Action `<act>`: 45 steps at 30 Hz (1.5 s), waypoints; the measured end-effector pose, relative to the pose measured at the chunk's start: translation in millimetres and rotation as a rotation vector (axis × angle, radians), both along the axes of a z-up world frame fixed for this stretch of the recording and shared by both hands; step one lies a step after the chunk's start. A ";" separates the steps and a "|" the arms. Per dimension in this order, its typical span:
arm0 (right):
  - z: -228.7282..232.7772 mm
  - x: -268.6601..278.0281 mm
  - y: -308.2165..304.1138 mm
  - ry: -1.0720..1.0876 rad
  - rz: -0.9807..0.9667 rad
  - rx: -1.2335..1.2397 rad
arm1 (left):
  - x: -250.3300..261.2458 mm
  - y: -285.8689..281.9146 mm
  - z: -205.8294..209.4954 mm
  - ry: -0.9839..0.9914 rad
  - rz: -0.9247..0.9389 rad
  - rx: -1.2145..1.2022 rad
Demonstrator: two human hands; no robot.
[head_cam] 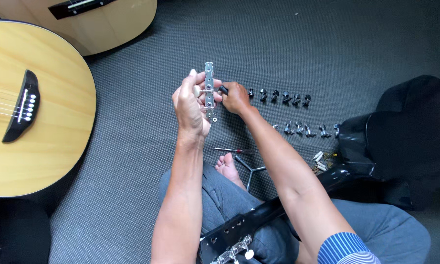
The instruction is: The person sits on the floor and assembles guitar tuners onto a guitar headstock. They use a screwdriver to tighten screws and secure the tuners in place. The person handles multiple tuners and screws, working methodically to complete the assembly.
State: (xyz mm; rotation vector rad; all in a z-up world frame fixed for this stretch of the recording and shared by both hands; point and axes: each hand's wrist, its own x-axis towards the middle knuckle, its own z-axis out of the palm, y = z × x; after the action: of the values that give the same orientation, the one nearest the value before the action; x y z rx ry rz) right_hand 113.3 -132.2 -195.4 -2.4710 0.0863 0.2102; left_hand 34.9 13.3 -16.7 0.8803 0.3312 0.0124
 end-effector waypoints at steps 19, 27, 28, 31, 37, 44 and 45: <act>17.3 -43.3 6.7 -0.179 -0.132 0.094 | -1.1 6.1 -3.7 -0.047 -0.001 -0.025; 8.4 -42.3 32.8 -0.013 -0.141 -0.025 | 2.1 12.0 -12.1 0.005 0.047 -0.038; 8.0 -41.4 34.4 -0.008 -0.140 -0.025 | 1.8 11.6 -11.5 0.009 0.049 -0.037; 13.5 -39.8 36.4 -0.011 -0.147 -0.054 | 2.6 8.7 -10.9 0.000 0.054 -0.048; 21.7 -43.5 32.9 0.018 -0.132 -0.057 | 2.4 5.4 -9.9 -0.045 0.013 -0.028; 27.9 -57.2 1.8 -0.194 -0.108 0.149 | -2.4 4.4 -6.9 -0.108 -0.060 0.009; 33.8 -61.2 -5.0 -0.195 -0.143 0.176 | -3.1 3.4 -5.3 -0.126 -0.096 0.011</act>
State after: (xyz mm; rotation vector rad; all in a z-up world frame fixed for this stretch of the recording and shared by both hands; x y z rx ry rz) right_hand 52.1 -137.2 -161.6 -2.2854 0.1540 -0.0823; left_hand 31.8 16.7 -22.0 0.9008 0.1713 -0.0196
